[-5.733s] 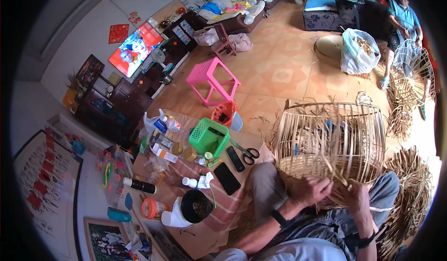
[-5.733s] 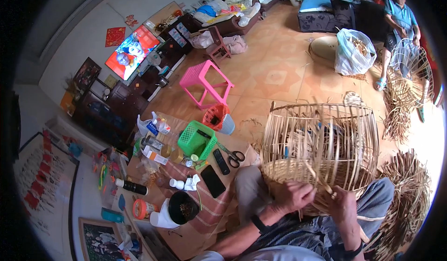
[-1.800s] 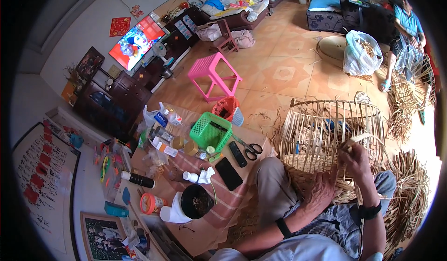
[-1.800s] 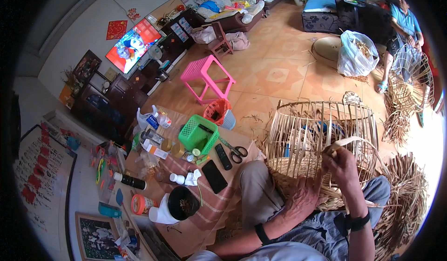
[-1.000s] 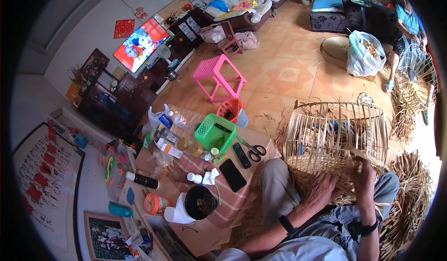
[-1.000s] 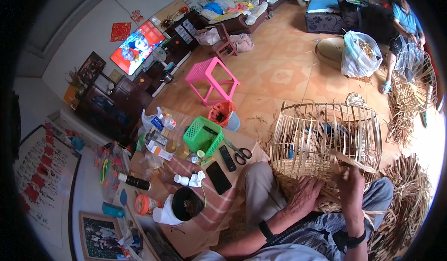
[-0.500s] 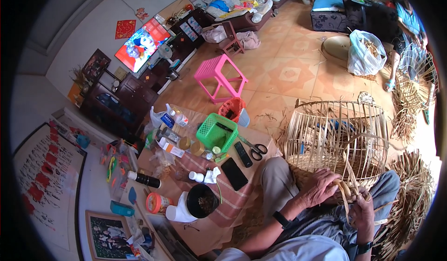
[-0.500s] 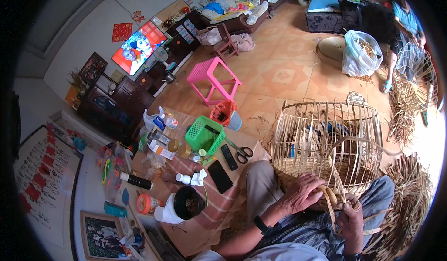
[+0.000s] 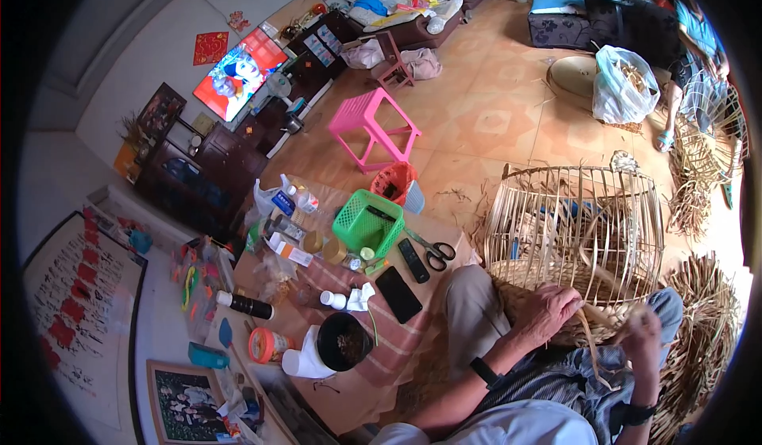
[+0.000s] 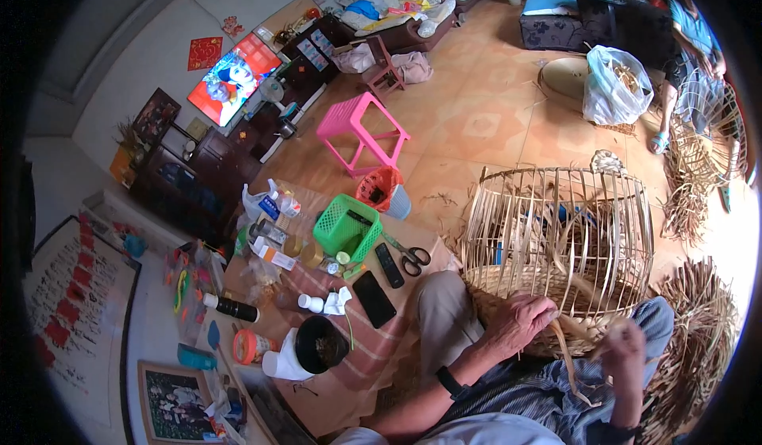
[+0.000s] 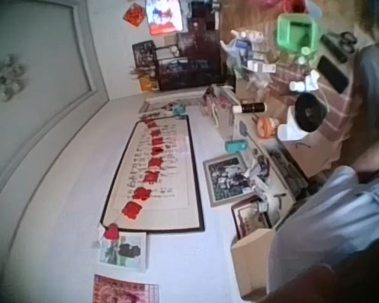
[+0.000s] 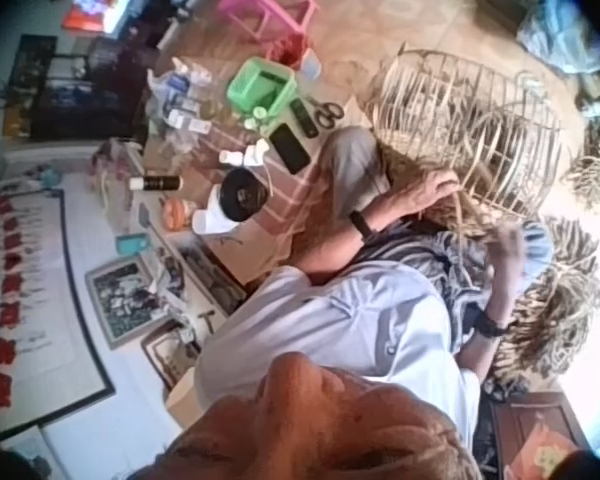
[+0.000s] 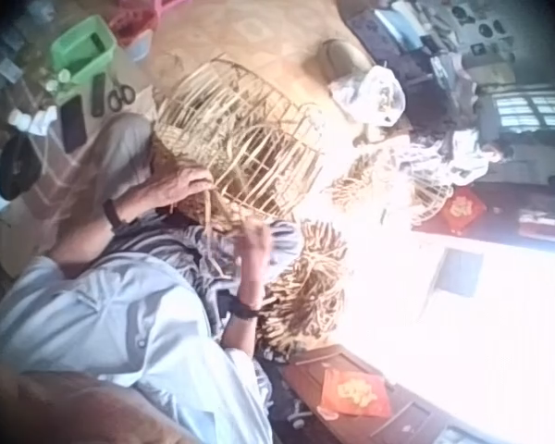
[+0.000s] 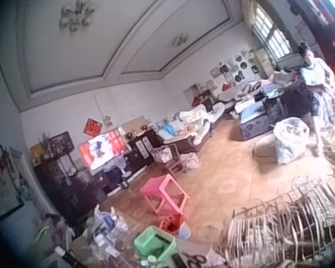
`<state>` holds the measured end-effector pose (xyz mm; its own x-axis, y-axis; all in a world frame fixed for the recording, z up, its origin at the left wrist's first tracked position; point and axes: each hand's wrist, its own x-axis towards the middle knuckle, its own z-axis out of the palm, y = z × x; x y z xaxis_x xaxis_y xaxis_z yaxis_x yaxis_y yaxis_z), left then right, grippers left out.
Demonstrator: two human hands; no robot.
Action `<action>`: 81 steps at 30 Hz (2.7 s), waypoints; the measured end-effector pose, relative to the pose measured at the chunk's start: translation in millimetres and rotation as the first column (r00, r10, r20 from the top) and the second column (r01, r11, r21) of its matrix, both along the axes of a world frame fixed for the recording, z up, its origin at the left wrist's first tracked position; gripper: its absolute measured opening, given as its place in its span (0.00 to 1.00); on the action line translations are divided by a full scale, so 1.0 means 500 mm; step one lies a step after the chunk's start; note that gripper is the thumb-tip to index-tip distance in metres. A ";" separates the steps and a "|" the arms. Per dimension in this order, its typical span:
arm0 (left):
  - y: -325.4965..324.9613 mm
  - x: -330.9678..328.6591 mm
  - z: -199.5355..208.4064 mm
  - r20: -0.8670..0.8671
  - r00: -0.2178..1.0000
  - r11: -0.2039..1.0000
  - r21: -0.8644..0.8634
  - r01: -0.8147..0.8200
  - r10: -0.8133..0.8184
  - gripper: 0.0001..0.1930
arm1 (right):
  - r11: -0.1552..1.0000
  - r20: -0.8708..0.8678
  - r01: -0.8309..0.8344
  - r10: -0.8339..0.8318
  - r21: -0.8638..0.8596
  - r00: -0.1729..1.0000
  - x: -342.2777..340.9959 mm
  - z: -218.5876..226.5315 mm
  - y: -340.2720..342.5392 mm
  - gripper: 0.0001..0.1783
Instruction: Weaving a large bamboo or reed basket by hand.
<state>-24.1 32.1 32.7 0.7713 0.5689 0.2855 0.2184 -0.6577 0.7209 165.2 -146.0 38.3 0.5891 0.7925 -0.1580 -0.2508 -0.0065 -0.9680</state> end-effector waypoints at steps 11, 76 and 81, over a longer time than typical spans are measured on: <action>-0.004 0.006 0.004 0.024 0.998 0.997 0.054 -0.056 0.055 0.08 | 0.908 -0.142 -0.340 0.314 -0.242 0.939 0.012 -0.051 -0.085 0.09; -0.086 0.071 0.034 -0.404 0.877 0.886 0.461 -0.049 0.259 0.41 | 0.965 0.469 -0.241 0.261 -0.104 0.843 0.013 0.119 0.233 0.05; -0.085 0.068 0.024 -0.382 0.886 0.867 0.497 -0.044 0.264 0.26 | 0.937 0.915 -0.022 0.345 -0.348 0.210 -0.014 0.095 0.213 0.06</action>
<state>9.7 -10.5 44.6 0.7902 0.5754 0.2109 0.5551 -0.8179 0.1516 158.2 -39.7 85.9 0.2605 0.9376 0.2305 0.8937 -0.1438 -0.4250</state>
